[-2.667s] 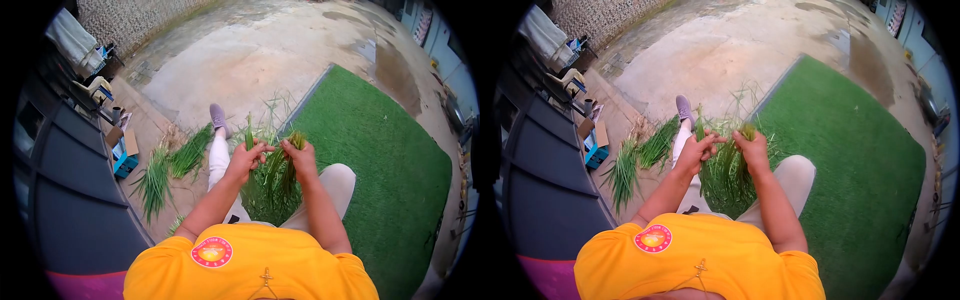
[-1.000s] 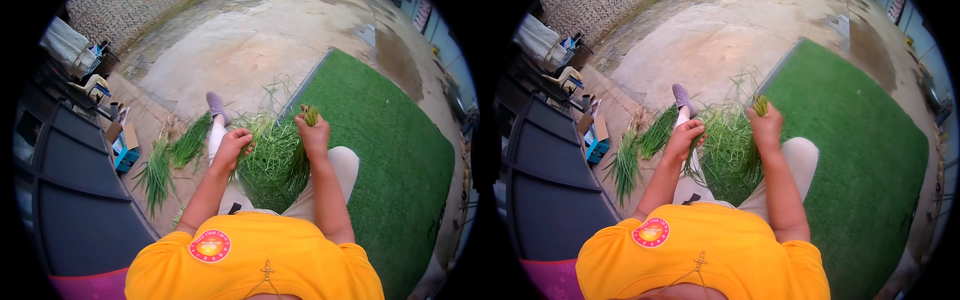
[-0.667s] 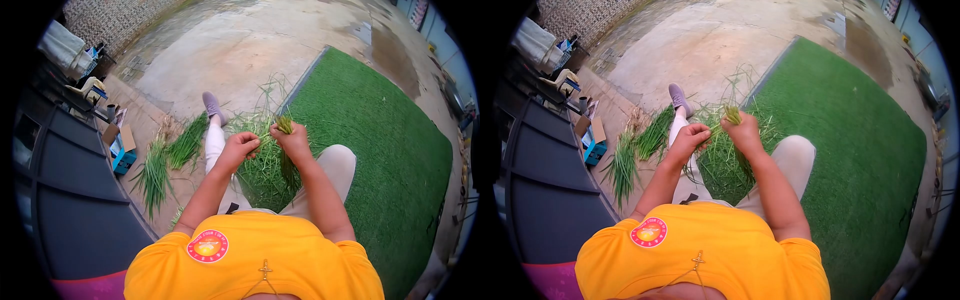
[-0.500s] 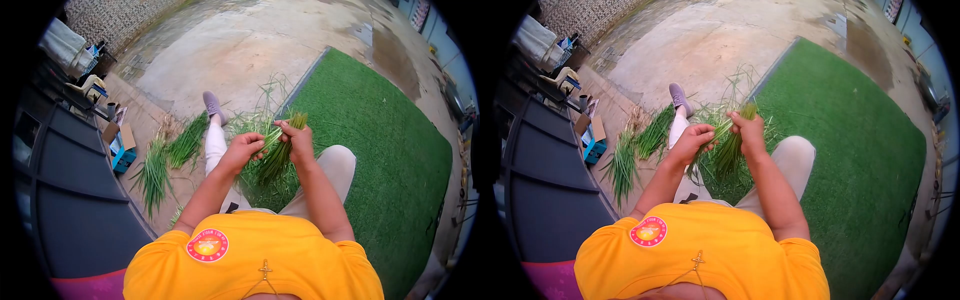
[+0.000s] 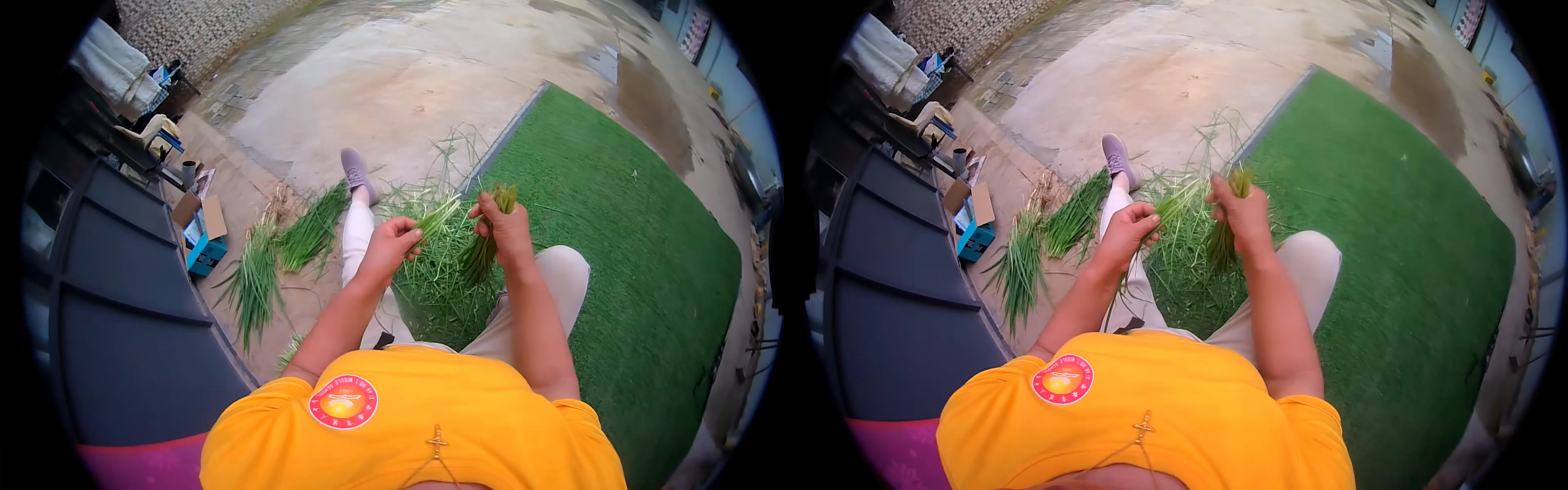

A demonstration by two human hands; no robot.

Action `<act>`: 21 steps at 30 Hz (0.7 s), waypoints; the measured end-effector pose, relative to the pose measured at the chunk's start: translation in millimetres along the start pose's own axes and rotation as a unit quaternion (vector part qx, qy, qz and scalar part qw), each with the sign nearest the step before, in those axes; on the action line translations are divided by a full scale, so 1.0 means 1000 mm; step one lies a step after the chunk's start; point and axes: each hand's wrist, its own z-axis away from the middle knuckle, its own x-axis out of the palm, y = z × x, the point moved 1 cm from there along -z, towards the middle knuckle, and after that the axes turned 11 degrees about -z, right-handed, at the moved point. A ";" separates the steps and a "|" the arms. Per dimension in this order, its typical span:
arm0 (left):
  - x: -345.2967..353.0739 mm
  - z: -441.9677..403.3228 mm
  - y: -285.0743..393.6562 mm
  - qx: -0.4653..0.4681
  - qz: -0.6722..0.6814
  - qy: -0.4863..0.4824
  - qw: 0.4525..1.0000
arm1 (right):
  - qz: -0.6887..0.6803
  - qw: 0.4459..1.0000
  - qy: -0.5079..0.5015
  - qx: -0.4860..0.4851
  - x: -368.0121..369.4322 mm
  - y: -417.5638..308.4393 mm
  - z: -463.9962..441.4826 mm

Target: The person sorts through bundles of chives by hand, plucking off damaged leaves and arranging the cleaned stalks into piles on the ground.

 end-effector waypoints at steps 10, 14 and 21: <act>0.022 0.004 0.000 0.042 0.017 0.024 0.999 | 0.019 0.997 -0.056 0.059 0.012 0.022 0.002; 0.017 0.002 -0.007 0.043 -0.005 0.018 0.999 | 0.048 0.994 -0.081 0.064 0.015 0.020 0.007; 0.013 0.002 -0.002 0.039 0.060 0.009 0.997 | 0.094 0.988 -0.118 0.035 0.011 0.021 0.006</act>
